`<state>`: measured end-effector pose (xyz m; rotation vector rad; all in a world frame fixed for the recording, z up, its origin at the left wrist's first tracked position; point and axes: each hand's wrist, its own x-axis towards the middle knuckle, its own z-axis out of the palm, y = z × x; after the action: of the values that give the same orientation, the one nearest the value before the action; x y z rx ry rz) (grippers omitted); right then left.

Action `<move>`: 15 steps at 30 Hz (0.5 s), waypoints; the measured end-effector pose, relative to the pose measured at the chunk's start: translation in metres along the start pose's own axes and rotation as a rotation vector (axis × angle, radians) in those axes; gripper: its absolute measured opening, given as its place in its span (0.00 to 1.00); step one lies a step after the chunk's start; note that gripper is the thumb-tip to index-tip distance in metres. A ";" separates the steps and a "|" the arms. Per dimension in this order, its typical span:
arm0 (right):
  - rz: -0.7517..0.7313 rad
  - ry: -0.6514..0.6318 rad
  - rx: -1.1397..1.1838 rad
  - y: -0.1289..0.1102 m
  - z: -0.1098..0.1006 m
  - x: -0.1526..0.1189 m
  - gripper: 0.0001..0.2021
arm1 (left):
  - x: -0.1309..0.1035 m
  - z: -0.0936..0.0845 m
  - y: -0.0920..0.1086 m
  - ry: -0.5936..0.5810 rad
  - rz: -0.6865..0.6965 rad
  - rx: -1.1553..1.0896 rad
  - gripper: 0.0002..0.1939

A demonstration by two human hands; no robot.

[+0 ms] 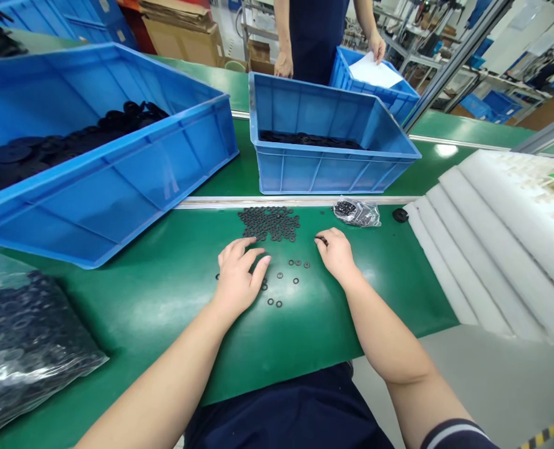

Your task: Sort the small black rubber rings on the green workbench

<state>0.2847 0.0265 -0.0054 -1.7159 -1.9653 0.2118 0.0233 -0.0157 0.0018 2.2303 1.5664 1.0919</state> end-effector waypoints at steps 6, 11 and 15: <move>-0.074 -0.077 0.095 -0.023 -0.003 -0.007 0.06 | 0.000 0.005 -0.003 0.003 -0.053 -0.016 0.16; -0.241 -0.230 0.047 -0.054 0.000 -0.022 0.06 | -0.001 0.005 -0.002 -0.002 -0.067 -0.024 0.15; -0.254 -0.269 0.004 -0.060 0.002 -0.024 0.06 | 0.000 0.005 -0.002 0.004 -0.079 -0.026 0.15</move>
<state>0.2327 -0.0070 0.0123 -1.4783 -2.3519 0.3697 0.0253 -0.0139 -0.0023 2.1316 1.6174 1.0890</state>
